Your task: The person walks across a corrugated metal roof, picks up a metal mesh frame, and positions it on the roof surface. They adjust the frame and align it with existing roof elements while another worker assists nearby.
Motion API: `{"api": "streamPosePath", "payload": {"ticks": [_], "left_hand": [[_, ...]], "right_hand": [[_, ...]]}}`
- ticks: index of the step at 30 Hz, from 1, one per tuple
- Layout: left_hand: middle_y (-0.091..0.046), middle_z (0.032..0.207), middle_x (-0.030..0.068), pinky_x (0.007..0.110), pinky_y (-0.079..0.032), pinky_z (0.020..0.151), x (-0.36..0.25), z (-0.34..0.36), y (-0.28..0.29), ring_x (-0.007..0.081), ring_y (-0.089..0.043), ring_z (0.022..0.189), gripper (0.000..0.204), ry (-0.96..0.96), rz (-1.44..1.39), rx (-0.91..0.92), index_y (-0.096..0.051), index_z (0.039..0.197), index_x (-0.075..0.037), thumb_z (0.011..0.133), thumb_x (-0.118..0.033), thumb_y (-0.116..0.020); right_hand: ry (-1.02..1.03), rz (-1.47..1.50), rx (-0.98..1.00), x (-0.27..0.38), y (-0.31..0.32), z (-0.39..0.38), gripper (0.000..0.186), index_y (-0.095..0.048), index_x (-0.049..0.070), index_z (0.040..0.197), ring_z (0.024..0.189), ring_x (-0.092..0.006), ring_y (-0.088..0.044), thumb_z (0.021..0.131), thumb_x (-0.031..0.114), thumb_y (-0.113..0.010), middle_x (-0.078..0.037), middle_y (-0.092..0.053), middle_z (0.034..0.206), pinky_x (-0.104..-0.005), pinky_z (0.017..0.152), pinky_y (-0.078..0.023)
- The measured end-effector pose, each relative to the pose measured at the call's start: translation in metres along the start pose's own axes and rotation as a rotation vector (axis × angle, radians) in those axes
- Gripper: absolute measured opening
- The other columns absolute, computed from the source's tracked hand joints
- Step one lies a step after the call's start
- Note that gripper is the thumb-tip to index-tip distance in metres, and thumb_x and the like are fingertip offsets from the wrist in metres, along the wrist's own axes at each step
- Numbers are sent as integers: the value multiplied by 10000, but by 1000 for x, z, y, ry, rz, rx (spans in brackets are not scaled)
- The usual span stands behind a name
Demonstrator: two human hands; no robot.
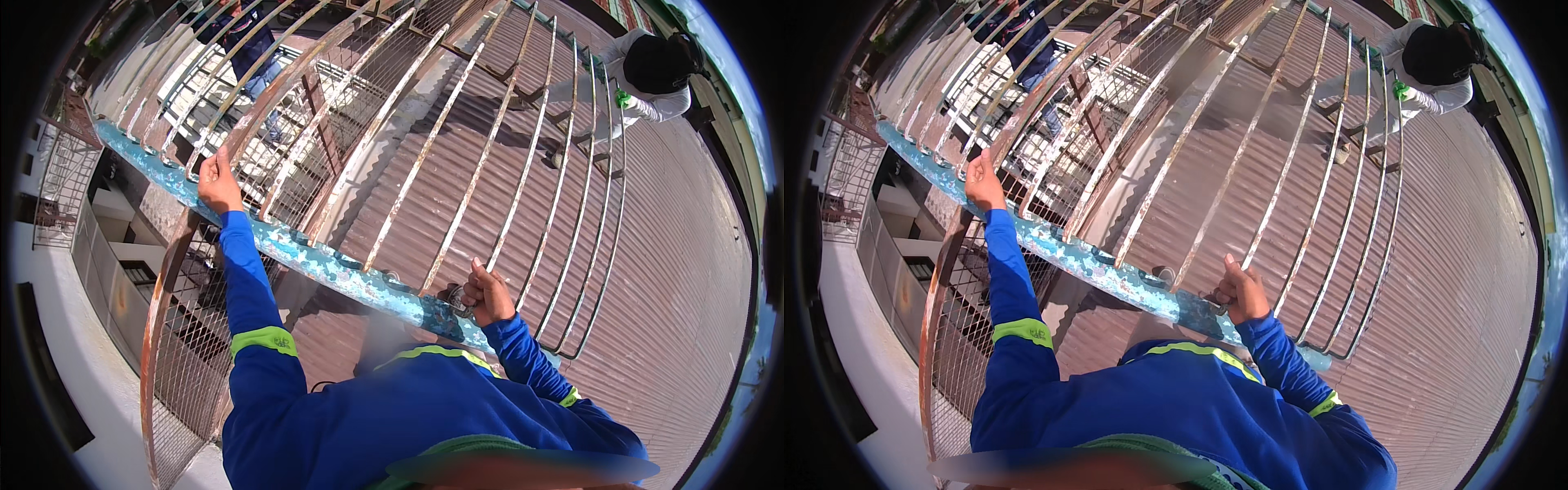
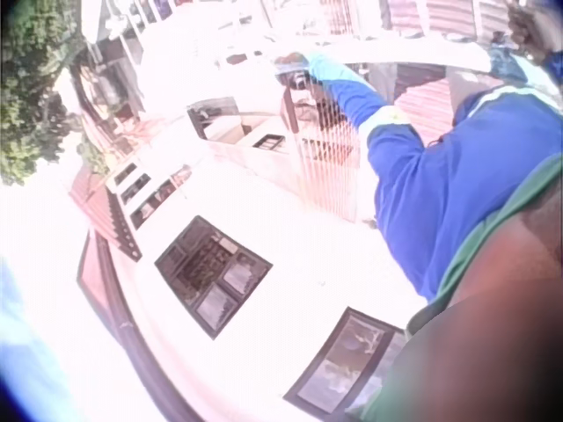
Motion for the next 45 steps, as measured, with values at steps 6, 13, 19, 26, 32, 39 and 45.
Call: {"api": "streamPosePath", "payload": {"ticks": [6, 13, 19, 26, 32, 39, 45], "left_hand": [[-604, 1279, 138, 415, -524, 962, -158, -139, 60, 262, -606, 1143, 433, -299, 37, 166, -626, 1255, -22, 947, -292, -769], [-517, 1390, 225, 493, -416, 1099, -238, -334, 21, 425, -500, 1297, 719, -482, -41, 971, -541, 1378, 14, 845, -368, -836], [-707, 995, 121, 344, -537, 812, -232, -331, -10, 207, -701, 881, 543, 83, -95, 1197, -552, 1377, -15, 1023, -415, -648], [-401, 662, -99, 207, -260, 478, -248, -321, -15, 3, -329, 525, 438, 554, -435, 1188, -680, 1102, -47, 1036, -476, -619], [-381, 639, -100, 227, -273, 466, -227, -330, -22, 14, -300, 493, 323, 587, -400, 1156, -656, 1145, -46, 1076, -351, -575], [-377, 634, -97, 212, -263, 445, -222, -337, -24, 15, -287, 475, 291, 588, -332, 1159, -657, 1131, -68, 1090, -332, -541], [-369, 633, -97, 210, -272, 457, -218, -338, -20, 14, -287, 484, 268, 615, -282, 1166, -655, 1138, -81, 1091, -315, -532]], "right_hand": [[2, 96, 80, 3, -2, -12, 323, -442, 176, 813, 564, -61, -313, 1019, 252, -679, 79, -349, 696, -267, 535, -289], [83, 101, 175, 21, -34, -34, 307, -445, 181, 823, 563, -73, -285, 1015, 232, -679, 80, -354, 688, -277, 541, -272], [134, 154, 323, 37, -38, -35, 297, -462, 168, 822, 589, -99, -295, 1015, 238, -677, 69, -349, 688, -305, 557, -289], [327, -259, 275, 73, -36, -98, 391, -537, 15, 1335, 1144, -242, -574, 1022, 212, -661, -144, -587, 1210, -376, 989, -478], [1259, -905, -448, 204, 198, -284, 528, -459, 51, 1529, 1402, -262, -487, 1044, 225, -576, -171, -506, 1513, -394, 1074, -452], [313, 175, 273, 95, 361, -151, 1000, -328, 72, 1587, 1281, -357, -556, 922, 806, -469, -236, -509, 1484, -548, 1082, -418], [547, 182, 278, 115, 344, -182, 640, -301, 84, 1594, 663, -75, -538, 1099, 465, -439, -148, -651, 1212, -170, 434, -369]]}}
Point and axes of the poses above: each hand's wrist, its own z-axis towards the middle knuckle, its own y-axis out of the back of the hand, x = y × z, the point moved 4 cm from there along z, towards the middle knuckle
